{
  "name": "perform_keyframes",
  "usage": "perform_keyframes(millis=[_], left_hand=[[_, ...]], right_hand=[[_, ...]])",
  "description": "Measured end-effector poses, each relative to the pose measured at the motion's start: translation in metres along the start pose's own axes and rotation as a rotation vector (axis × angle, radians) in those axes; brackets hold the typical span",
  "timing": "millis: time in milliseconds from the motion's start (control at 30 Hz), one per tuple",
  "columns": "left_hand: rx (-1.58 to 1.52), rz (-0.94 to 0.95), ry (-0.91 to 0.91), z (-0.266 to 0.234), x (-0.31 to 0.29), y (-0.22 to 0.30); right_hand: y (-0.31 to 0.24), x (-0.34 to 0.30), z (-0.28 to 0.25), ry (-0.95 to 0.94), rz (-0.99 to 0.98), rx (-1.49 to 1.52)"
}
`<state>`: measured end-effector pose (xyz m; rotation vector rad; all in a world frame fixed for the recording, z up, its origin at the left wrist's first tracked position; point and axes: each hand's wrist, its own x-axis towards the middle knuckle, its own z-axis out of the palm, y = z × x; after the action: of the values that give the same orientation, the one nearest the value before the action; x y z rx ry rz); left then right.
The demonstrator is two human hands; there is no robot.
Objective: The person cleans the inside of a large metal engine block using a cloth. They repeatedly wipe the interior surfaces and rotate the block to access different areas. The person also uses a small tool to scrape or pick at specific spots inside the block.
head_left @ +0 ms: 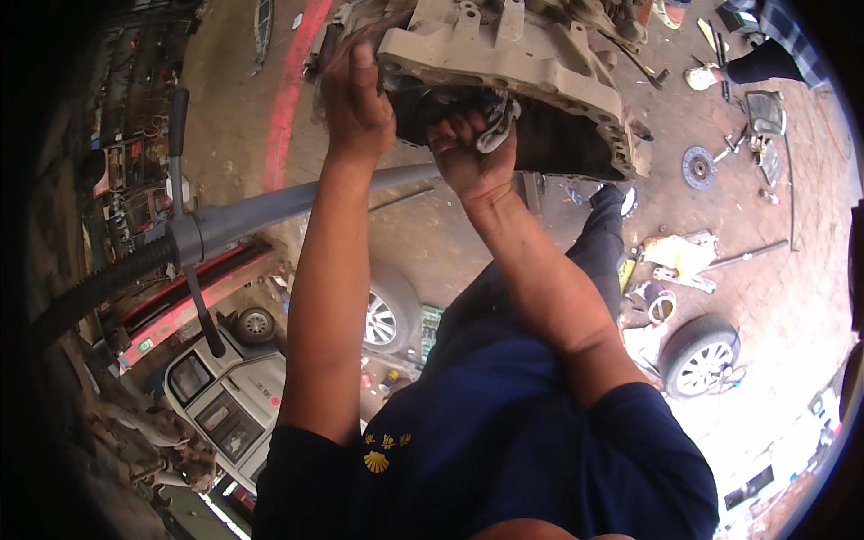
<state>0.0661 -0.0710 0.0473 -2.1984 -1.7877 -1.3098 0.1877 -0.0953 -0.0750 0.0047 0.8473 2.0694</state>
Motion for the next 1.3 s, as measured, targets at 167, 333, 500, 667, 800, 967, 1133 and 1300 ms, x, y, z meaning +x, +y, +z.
perform_keyframes(millis=[167,333,500,667,800,967,1133,1300], left_hand=[[0.02,-0.007,-0.004,0.0,0.002,0.006],[-0.029,-0.006,0.01,-0.001,0.0,0.005],[-0.04,-0.018,-0.002,-0.001,0.001,0.002],[-0.099,-0.031,0.001,0.004,0.002,-0.005],[-0.126,-0.057,-0.02,0.007,0.005,-0.007],[-0.055,-0.132,-0.026,0.008,0.01,0.003],[-0.108,-0.107,-0.03,0.005,0.012,0.007],[-0.108,-0.032,-0.028,0.007,0.01,-0.002]], right_hand=[[0.003,-0.006,0.006,-0.013,0.028,-0.037],[-0.006,-0.017,0.011,0.03,0.01,-0.175],[-0.024,-0.008,-0.004,-0.107,0.101,-0.25],[-0.048,0.0,-0.002,0.084,0.052,-0.614],[-0.044,-0.001,0.03,0.28,-0.19,-1.176],[-0.078,0.024,0.015,0.306,-0.276,-1.923],[-0.035,0.002,0.071,0.35,-0.024,-1.339],[-0.049,0.001,0.046,0.176,0.118,-0.898]])
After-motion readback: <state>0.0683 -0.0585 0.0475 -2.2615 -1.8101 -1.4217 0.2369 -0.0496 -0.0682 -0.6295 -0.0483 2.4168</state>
